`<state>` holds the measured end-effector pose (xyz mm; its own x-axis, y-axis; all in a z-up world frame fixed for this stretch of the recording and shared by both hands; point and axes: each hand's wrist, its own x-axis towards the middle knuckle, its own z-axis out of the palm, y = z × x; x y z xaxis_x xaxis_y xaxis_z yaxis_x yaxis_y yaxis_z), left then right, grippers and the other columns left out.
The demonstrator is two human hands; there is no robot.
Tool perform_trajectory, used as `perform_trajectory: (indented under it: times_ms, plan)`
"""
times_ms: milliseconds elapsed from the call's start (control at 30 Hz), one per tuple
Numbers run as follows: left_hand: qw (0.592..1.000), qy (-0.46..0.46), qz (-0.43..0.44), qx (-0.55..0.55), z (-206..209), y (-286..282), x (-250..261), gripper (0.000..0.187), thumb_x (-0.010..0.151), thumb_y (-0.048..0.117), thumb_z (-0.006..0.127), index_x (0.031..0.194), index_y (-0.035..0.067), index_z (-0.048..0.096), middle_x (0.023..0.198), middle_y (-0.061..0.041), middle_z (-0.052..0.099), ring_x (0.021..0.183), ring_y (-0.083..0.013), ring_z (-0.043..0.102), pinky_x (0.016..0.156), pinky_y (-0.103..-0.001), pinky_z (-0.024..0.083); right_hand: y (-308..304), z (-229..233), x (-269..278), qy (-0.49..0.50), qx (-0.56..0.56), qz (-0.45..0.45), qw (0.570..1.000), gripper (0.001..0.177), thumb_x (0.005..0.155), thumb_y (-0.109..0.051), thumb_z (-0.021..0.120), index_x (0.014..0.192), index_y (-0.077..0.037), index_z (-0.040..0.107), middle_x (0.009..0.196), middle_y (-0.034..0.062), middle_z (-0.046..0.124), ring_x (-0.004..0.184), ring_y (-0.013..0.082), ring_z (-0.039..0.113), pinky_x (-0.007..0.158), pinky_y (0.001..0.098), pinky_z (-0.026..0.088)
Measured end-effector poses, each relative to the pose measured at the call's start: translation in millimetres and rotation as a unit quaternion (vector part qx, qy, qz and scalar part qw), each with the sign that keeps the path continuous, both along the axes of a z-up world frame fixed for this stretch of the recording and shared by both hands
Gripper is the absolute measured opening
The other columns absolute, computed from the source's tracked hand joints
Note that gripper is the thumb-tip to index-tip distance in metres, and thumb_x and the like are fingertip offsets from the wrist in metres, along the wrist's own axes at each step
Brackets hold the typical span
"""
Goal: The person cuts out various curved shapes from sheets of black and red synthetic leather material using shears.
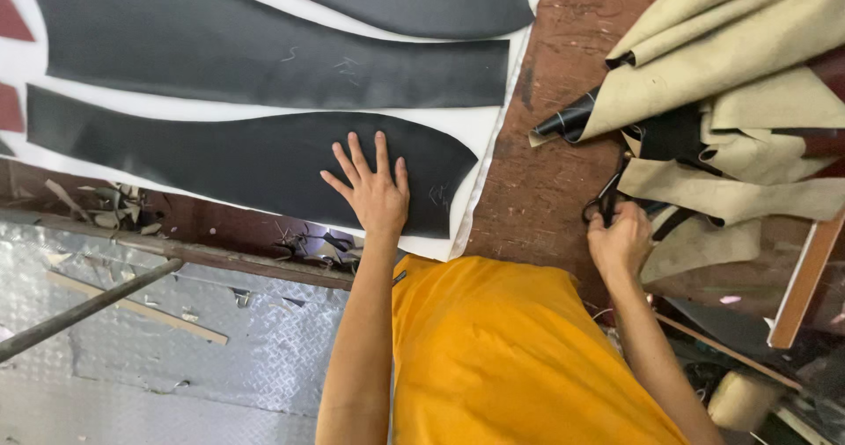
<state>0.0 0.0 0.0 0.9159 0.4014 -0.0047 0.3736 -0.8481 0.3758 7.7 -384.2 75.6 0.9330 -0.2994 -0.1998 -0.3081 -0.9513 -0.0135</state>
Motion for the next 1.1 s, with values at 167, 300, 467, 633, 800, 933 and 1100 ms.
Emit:
perform_trajectory:
  times_ms: [167, 300, 467, 633, 800, 933, 1100]
  plan:
    - [1.0, -0.014, 0.008, -0.007, 3, -1, 2, 0.055, 0.105, 0.044, 0.054, 0.155, 0.02, 0.051, 0.166, -0.021, 0.03, 0.156, -0.0463, 0.014, 0.118, -0.076, 0.002, 12, 16, -31, 0.127, 0.12, -0.038, 0.984, 0.043, 0.082, -0.025, 0.078, 0.114, 0.002, 0.066, 0.101, 0.0181, 0.074, 0.094, 0.0326, 0.071, 0.085, 0.043, 0.055]
    - [1.0, 0.0, 0.014, -0.016, 6, -2, 4, 0.056, 0.104, 0.043, 0.055, 0.154, 0.02, 0.049, 0.165, -0.022, 0.028, 0.156, -0.048, 0.012, 0.115, -0.079, 0.001, -13, 14, -56, 0.21, 0.36, -0.033, 0.908, 0.034, 0.088, -0.016, 0.07, 0.116, 0.001, 0.063, 0.104, 0.0123, 0.075, 0.098, 0.0231, 0.072, 0.086, 0.0354, 0.056]
    - [0.999, 0.006, -0.013, -0.039, 10, -30, 7, 0.058, 0.105, 0.046, 0.055, 0.157, 0.021, 0.045, 0.168, -0.018, 0.025, 0.156, -0.0469, 0.011, 0.114, -0.08, -0.001, -45, 41, -54, 0.304, 0.572, -0.154, 0.746, 0.039, 0.095, -0.015, 0.065, 0.132, -0.004, 0.058, 0.095, 0.0068, 0.067, 0.081, 0.016, 0.064, 0.069, 0.0316, 0.054]
    - [0.999, -0.002, -0.033, -0.036, 12, -35, 8, 0.062, 0.103, 0.05, 0.053, 0.158, 0.024, 0.043, 0.169, -0.013, 0.024, 0.157, -0.0451, 0.012, 0.115, -0.08, 0.0, -55, 59, -21, 0.42, 0.524, -0.132, 0.729, 0.047, 0.09, -0.027, 0.066, 0.13, -0.003, 0.058, 0.086, 0.0072, 0.067, 0.077, 0.0157, 0.065, 0.068, 0.0297, 0.054]
    - [0.999, 0.0, -0.039, -0.023, 14, -37, 7, 0.054, 0.103, 0.05, 0.054, 0.156, 0.037, 0.045, 0.169, -0.013, 0.025, 0.157, -0.0441, 0.014, 0.116, -0.079, 0.001, -47, 48, 13, 0.435, 0.603, -0.051, 0.666, 0.064, 0.094, -0.046, 0.061, 0.138, 0.0, 0.057, 0.082, 0.0022, 0.057, 0.074, 0.013, 0.055, 0.065, 0.0277, 0.047]
    - [0.999, -0.004, -0.03, -0.018, 15, -40, 4, 0.054, 0.104, 0.05, 0.054, 0.156, 0.038, 0.045, 0.17, -0.012, 0.024, 0.158, -0.0436, 0.014, 0.119, -0.079, 0.002, -23, 26, 49, 0.438, 0.566, 0.042, 0.697, 0.064, 0.094, -0.046, 0.061, 0.138, 0.002, 0.058, 0.081, 0.0006, 0.052, 0.073, 0.0132, 0.048, 0.07, 0.0278, 0.043]
    - [0.999, -0.011, -0.035, -0.018, 15, -37, 7, 0.056, 0.103, 0.05, 0.056, 0.157, 0.039, 0.044, 0.17, -0.012, 0.024, 0.158, -0.0433, 0.013, 0.118, -0.079, 0.002, -1, 25, 71, 0.445, 0.562, 0.064, 0.694, 0.061, 0.095, -0.044, 0.059, 0.137, 0.001, 0.059, 0.082, 0.0001, 0.052, 0.074, 0.0125, 0.048, 0.07, 0.0268, 0.043]
